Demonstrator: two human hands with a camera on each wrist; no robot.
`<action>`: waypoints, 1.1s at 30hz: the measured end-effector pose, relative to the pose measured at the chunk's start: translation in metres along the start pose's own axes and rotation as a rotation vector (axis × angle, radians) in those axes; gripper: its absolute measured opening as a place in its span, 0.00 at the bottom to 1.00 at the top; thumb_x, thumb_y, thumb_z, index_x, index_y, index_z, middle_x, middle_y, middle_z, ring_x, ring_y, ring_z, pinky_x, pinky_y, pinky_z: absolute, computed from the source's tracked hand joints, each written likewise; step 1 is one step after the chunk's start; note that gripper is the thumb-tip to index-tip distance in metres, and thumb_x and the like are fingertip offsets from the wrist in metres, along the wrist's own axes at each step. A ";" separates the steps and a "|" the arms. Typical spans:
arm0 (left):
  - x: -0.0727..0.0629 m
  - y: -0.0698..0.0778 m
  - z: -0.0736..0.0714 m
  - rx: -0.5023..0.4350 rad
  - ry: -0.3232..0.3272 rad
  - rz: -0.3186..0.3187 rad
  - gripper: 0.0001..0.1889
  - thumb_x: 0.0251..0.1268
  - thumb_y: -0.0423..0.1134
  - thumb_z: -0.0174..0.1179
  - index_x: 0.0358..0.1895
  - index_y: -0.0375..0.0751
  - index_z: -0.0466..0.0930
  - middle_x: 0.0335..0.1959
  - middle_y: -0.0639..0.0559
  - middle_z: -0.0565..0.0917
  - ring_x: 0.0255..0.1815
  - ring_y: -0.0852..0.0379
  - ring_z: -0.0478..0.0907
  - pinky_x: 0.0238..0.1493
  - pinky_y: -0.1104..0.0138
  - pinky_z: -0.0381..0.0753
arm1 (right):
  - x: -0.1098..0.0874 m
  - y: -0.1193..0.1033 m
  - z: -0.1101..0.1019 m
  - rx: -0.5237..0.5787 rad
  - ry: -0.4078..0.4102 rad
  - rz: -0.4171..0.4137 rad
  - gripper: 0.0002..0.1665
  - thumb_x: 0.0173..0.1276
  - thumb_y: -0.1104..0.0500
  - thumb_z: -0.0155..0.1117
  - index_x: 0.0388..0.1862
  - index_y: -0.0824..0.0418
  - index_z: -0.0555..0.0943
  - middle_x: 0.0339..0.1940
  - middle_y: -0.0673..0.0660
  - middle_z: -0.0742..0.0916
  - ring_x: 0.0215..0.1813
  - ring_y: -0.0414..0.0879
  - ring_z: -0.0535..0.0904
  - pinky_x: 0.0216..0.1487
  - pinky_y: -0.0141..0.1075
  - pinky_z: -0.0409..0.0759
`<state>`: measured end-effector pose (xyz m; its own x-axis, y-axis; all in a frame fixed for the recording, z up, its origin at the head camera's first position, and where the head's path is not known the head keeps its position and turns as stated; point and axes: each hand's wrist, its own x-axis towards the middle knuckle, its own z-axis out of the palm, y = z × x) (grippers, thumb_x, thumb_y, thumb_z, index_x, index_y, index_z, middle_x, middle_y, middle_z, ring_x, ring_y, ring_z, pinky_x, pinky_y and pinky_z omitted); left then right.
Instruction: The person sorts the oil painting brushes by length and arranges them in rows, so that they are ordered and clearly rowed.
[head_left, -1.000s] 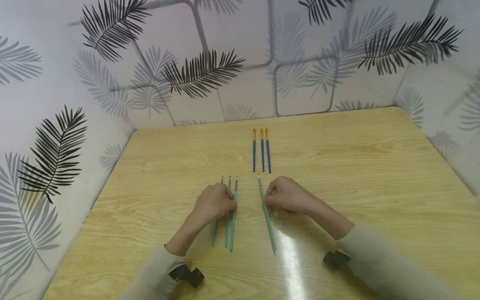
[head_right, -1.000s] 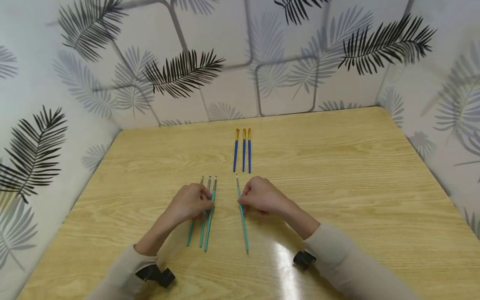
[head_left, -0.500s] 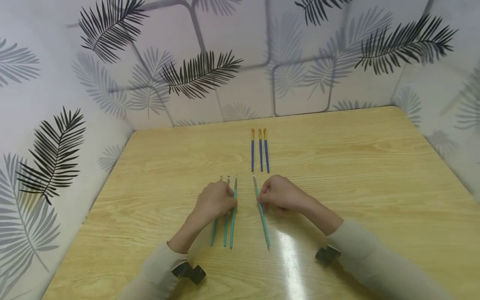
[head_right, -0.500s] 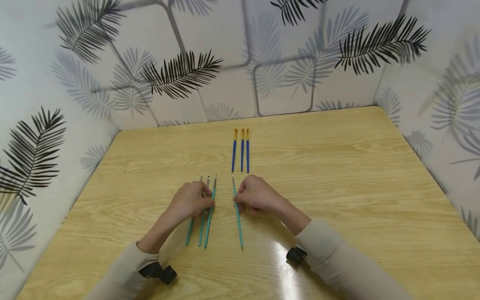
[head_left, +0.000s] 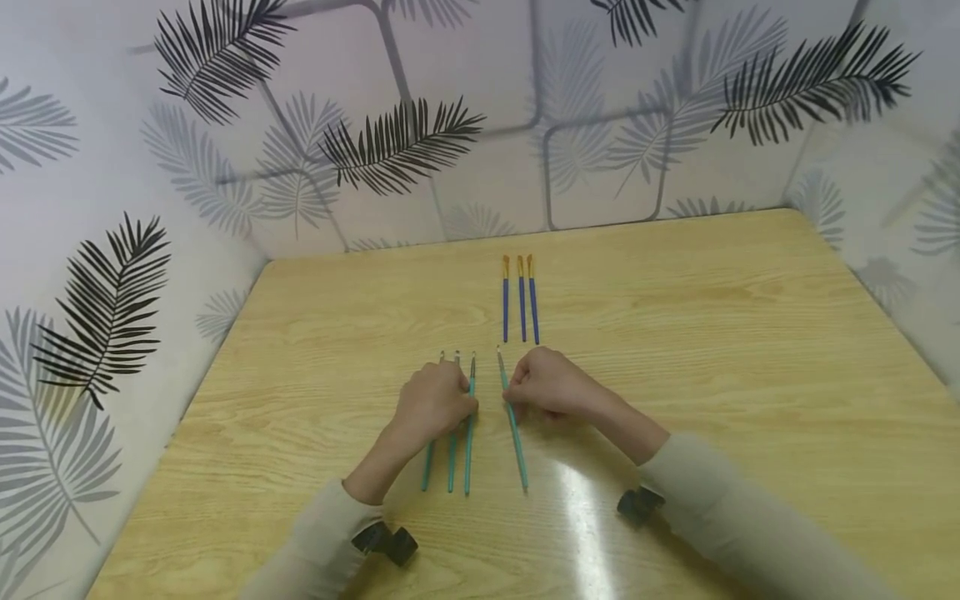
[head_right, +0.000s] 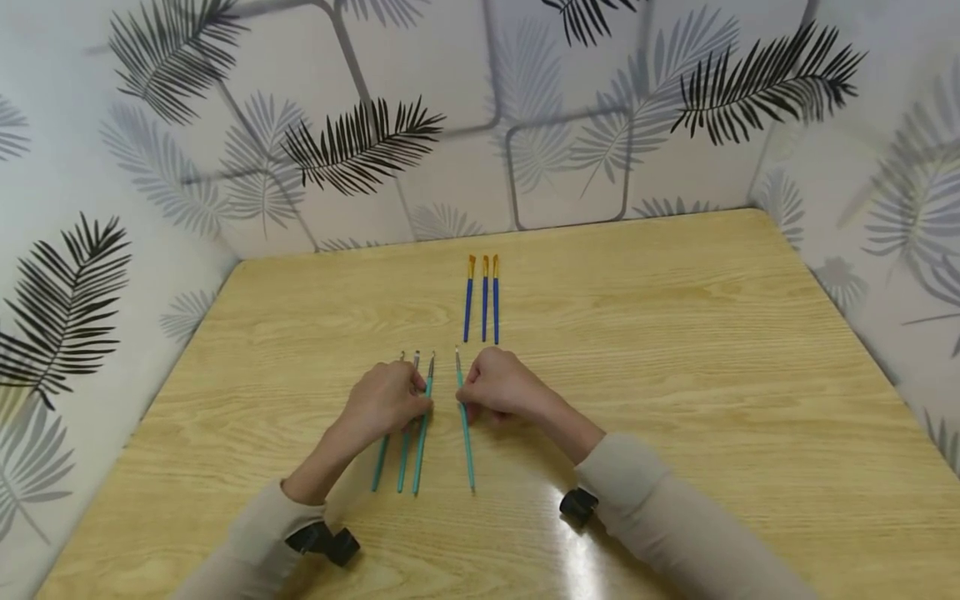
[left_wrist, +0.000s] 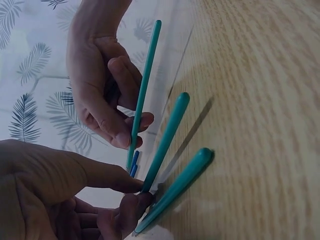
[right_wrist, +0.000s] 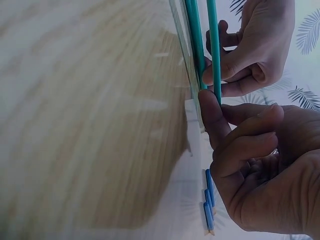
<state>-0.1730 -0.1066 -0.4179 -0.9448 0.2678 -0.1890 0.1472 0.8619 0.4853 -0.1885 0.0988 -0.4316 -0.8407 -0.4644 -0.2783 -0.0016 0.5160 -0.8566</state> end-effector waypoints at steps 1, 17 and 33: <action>0.000 0.000 0.000 0.002 0.000 0.001 0.29 0.60 0.28 0.64 0.09 0.51 0.57 0.05 0.62 0.60 0.07 0.67 0.55 0.09 0.75 0.52 | 0.001 -0.001 0.001 -0.003 0.004 0.001 0.11 0.73 0.63 0.65 0.29 0.64 0.86 0.24 0.57 0.90 0.09 0.35 0.63 0.12 0.26 0.61; 0.001 0.004 0.001 0.039 0.009 0.012 0.31 0.64 0.30 0.66 0.09 0.51 0.57 0.06 0.62 0.58 0.07 0.67 0.53 0.09 0.74 0.52 | 0.007 -0.003 0.011 -0.007 0.038 0.023 0.11 0.69 0.65 0.65 0.25 0.65 0.84 0.21 0.56 0.89 0.10 0.38 0.75 0.16 0.27 0.74; -0.001 0.002 0.000 0.055 0.022 0.039 0.27 0.64 0.30 0.68 0.11 0.48 0.64 0.05 0.62 0.60 0.06 0.68 0.55 0.09 0.76 0.52 | 0.014 -0.011 0.022 -0.034 0.046 0.020 0.11 0.70 0.65 0.66 0.26 0.65 0.82 0.20 0.57 0.88 0.11 0.40 0.78 0.18 0.31 0.80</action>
<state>-0.1720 -0.1050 -0.4167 -0.9442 0.2923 -0.1519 0.1990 0.8736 0.4442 -0.1883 0.0704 -0.4355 -0.8649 -0.4203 -0.2745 -0.0019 0.5496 -0.8354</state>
